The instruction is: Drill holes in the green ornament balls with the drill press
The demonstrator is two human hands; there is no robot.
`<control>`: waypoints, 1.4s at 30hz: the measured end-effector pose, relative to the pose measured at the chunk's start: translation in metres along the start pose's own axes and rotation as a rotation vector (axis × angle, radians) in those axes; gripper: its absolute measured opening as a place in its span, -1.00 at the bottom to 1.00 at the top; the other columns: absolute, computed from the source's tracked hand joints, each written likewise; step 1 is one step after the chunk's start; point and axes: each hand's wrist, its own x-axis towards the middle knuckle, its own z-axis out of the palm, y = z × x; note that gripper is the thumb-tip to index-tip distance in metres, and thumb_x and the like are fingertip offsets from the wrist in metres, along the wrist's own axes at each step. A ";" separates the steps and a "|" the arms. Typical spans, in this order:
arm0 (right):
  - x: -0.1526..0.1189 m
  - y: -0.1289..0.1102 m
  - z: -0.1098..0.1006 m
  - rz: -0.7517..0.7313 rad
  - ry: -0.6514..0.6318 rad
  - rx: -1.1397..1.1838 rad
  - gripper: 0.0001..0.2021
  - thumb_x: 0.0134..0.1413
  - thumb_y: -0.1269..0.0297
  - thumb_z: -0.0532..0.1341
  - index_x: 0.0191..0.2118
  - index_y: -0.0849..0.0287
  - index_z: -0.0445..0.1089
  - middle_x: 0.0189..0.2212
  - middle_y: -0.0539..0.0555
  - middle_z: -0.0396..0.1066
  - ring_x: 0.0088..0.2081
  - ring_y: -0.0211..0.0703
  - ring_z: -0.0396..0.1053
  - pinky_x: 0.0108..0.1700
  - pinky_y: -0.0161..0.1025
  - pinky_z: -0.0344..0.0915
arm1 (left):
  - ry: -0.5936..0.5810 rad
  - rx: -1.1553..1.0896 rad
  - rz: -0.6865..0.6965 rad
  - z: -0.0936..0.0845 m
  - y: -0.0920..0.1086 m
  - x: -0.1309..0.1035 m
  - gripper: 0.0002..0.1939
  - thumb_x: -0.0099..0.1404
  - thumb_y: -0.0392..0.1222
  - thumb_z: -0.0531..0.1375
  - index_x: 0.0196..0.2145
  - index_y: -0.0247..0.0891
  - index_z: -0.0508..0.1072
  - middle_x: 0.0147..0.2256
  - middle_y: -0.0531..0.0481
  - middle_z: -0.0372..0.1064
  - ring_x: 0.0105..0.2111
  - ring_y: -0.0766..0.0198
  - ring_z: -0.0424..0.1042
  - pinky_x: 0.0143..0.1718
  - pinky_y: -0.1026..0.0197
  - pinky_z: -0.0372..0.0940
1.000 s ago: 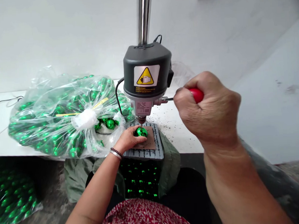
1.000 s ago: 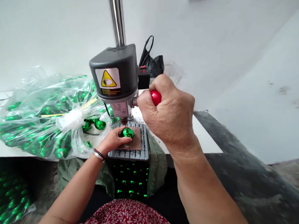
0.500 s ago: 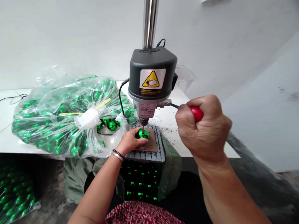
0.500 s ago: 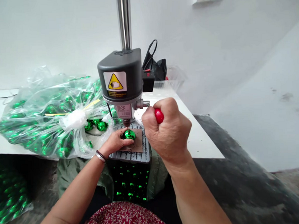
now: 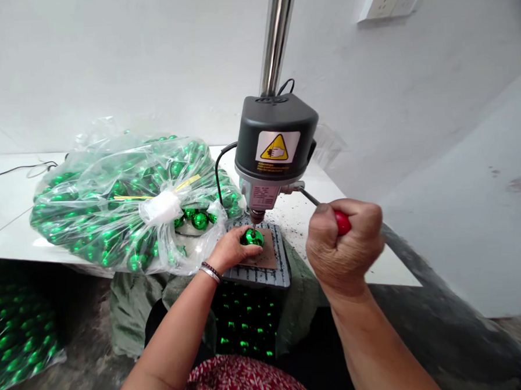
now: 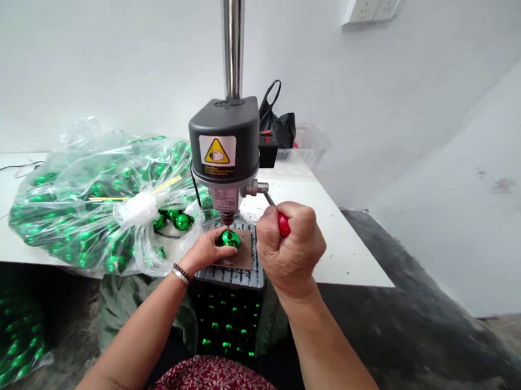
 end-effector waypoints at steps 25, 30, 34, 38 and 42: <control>0.069 -0.005 0.014 0.245 -0.202 0.138 -0.76 0.14 0.04 0.11 -0.38 0.11 0.19 -0.54 -0.08 0.17 -0.51 -0.37 0.08 -0.39 -0.32 0.08 | -0.048 -0.086 0.063 -0.010 0.000 -0.042 -0.43 0.05 -0.16 0.40 0.06 -0.24 0.53 -0.02 -0.10 0.55 -0.03 0.06 0.49 0.08 0.09 0.35; 0.067 -0.008 0.014 0.293 -0.197 0.135 -0.75 0.05 0.03 0.10 -0.36 0.13 0.21 -0.55 -0.08 0.16 -0.51 -0.38 0.07 -0.39 -0.30 0.08 | -0.164 -0.058 0.018 -0.038 -0.004 -0.068 -0.24 0.06 0.00 0.45 0.21 -0.23 0.48 0.05 -0.17 0.53 -0.22 0.13 0.52 -0.11 0.12 0.43; 0.067 -0.008 0.014 0.277 -0.184 0.143 -0.73 0.04 0.00 0.09 -0.37 0.13 0.22 -0.54 -0.08 0.16 -0.50 -0.39 0.07 -0.40 -0.30 0.07 | 0.264 0.195 -0.143 -0.062 -0.017 -0.046 -0.58 0.42 -0.09 0.12 0.11 -0.31 0.55 0.05 -0.24 0.53 -0.01 0.04 0.51 0.10 0.07 0.35; 0.068 -0.009 0.013 0.277 -0.187 0.147 -0.75 0.06 0.04 0.11 -0.37 0.13 0.20 -0.55 -0.10 0.15 -0.49 -0.40 0.06 -0.40 -0.32 0.08 | 0.281 0.541 -0.291 -0.073 -0.036 -0.009 -0.50 0.39 -0.18 0.12 0.25 -0.27 0.44 0.25 -0.34 0.34 0.18 -0.13 0.42 0.18 -0.02 0.30; 0.067 -0.011 0.012 0.284 -0.209 0.157 -0.78 0.10 0.11 0.13 -0.37 0.15 0.18 -0.53 -0.10 0.14 -0.49 -0.42 0.06 -0.39 -0.32 0.11 | 0.239 0.625 -0.340 -0.070 -0.050 0.012 -0.38 0.37 -0.11 0.16 0.36 -0.10 0.29 0.34 -0.30 0.22 0.16 -0.18 0.43 0.10 -0.05 0.35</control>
